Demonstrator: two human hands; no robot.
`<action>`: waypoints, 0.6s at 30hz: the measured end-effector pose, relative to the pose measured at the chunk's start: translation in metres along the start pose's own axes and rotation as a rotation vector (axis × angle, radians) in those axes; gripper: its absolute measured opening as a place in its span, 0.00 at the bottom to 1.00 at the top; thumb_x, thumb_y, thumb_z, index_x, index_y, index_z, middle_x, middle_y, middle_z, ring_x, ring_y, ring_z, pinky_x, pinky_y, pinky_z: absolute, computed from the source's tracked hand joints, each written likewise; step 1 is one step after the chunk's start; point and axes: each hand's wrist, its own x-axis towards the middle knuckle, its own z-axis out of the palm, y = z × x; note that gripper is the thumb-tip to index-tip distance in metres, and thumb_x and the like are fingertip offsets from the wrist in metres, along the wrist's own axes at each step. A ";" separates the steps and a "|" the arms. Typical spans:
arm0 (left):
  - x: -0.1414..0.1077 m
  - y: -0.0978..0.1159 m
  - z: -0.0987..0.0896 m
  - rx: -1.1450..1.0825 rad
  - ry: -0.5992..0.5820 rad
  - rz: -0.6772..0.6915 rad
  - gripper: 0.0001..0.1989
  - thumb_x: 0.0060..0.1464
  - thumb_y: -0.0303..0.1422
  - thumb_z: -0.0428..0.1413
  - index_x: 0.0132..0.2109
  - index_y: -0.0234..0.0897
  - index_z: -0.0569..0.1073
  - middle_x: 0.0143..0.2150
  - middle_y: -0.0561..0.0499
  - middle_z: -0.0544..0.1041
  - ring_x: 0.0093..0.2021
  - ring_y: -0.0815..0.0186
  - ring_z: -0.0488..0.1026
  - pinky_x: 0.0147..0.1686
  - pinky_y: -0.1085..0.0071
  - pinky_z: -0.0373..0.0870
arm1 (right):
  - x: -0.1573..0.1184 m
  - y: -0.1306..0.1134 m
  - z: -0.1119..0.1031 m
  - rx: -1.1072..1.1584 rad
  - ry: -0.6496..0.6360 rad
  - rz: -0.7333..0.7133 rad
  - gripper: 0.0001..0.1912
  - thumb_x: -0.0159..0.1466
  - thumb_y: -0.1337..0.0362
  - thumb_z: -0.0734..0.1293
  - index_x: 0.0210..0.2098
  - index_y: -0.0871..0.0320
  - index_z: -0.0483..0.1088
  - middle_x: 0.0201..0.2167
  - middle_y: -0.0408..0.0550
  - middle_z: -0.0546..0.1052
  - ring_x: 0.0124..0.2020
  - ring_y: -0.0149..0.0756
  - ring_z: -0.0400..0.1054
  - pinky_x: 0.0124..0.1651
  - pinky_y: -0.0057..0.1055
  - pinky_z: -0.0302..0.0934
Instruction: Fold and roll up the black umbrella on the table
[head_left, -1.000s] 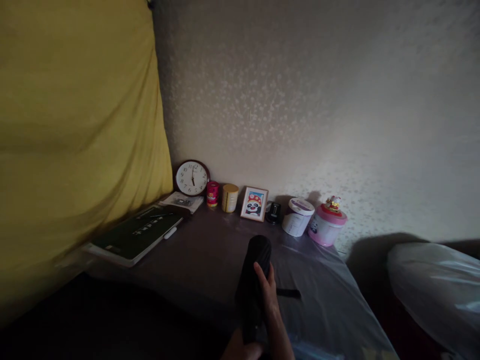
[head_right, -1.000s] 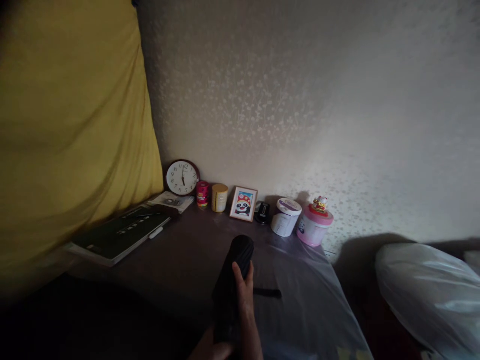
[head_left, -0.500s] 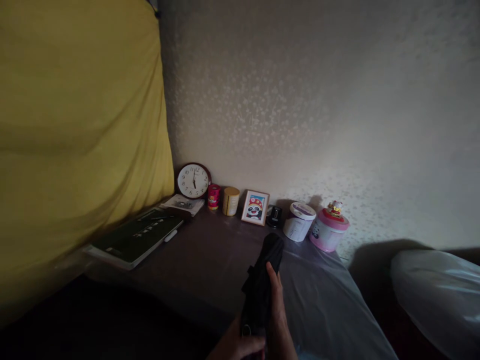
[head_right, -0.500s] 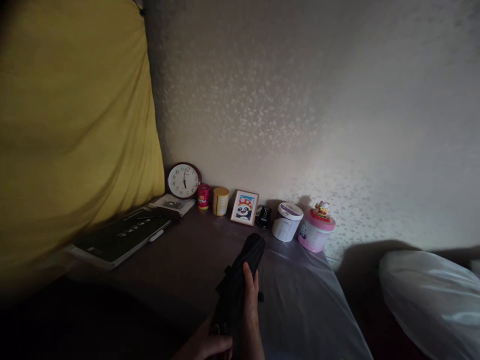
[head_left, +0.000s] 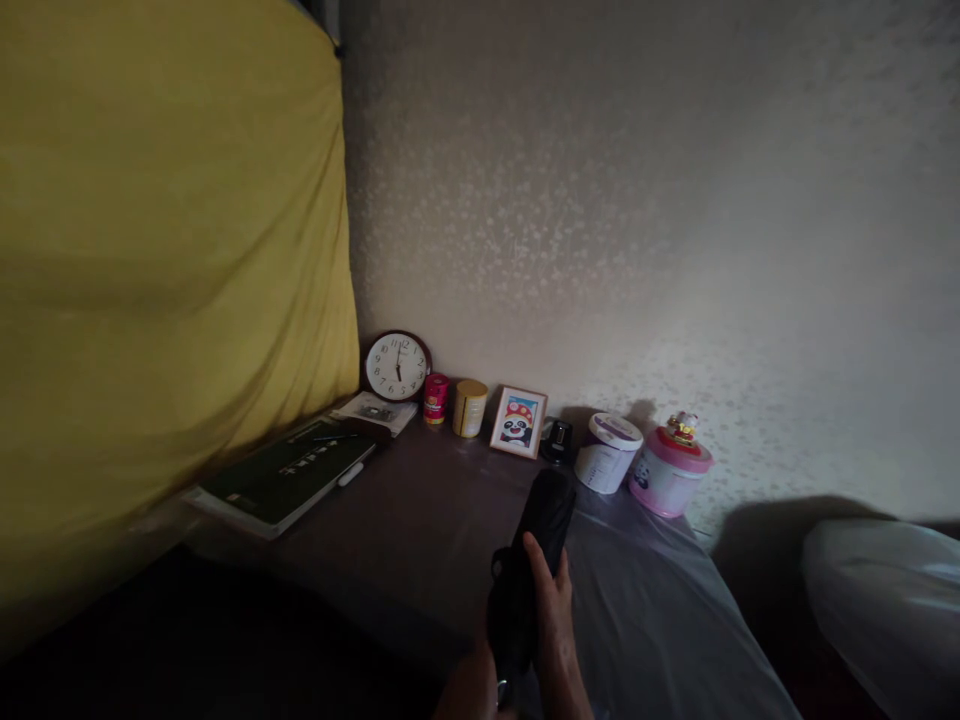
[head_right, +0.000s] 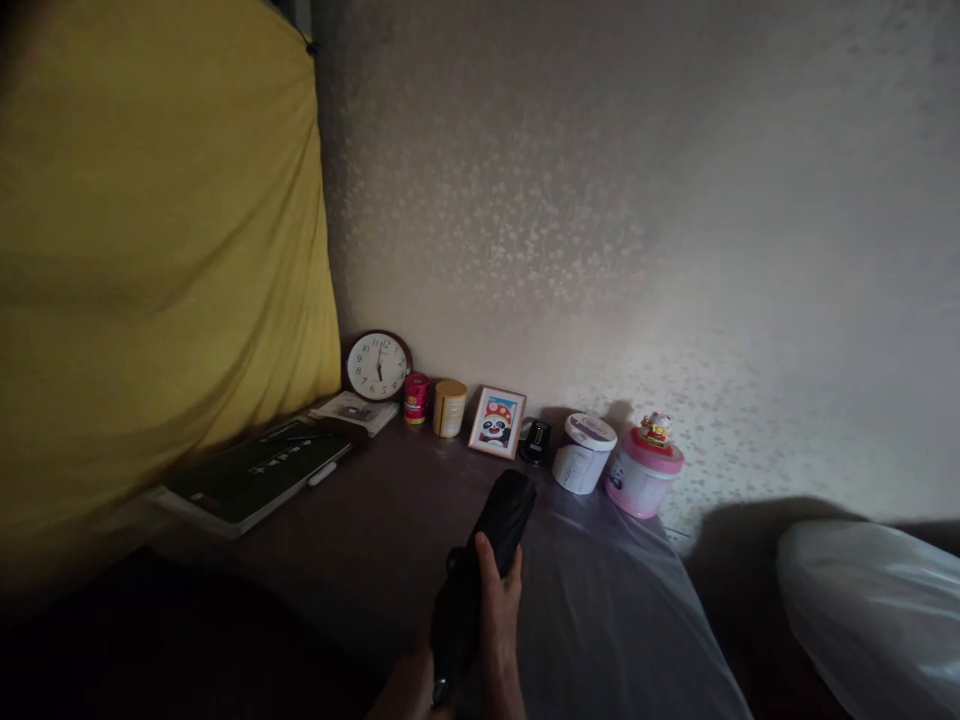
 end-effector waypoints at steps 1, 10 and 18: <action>0.001 0.001 0.000 -0.003 -0.003 0.008 0.15 0.57 0.40 0.52 0.50 0.40 0.67 0.51 0.49 0.69 0.47 0.62 0.69 0.44 0.61 0.69 | 0.000 -0.001 -0.001 0.016 0.003 0.011 0.32 0.47 0.46 0.70 0.47 0.58 0.67 0.29 0.41 0.75 0.29 0.37 0.70 0.30 0.29 0.64; 0.011 0.009 0.014 -0.019 -0.007 0.063 0.17 0.55 0.37 0.55 0.51 0.42 0.66 0.46 0.49 0.72 0.44 0.62 0.71 0.43 0.61 0.70 | -0.009 -0.010 -0.003 0.113 -0.111 0.084 0.25 0.48 0.44 0.68 0.33 0.59 0.70 0.20 0.41 0.71 0.22 0.35 0.66 0.26 0.31 0.63; 0.008 0.005 0.002 0.048 0.073 0.049 0.16 0.57 0.39 0.52 0.50 0.39 0.66 0.51 0.48 0.68 0.47 0.63 0.69 0.45 0.60 0.69 | -0.005 -0.001 -0.004 -0.058 -0.013 -0.038 0.30 0.49 0.47 0.69 0.46 0.59 0.68 0.36 0.46 0.76 0.39 0.42 0.70 0.39 0.31 0.64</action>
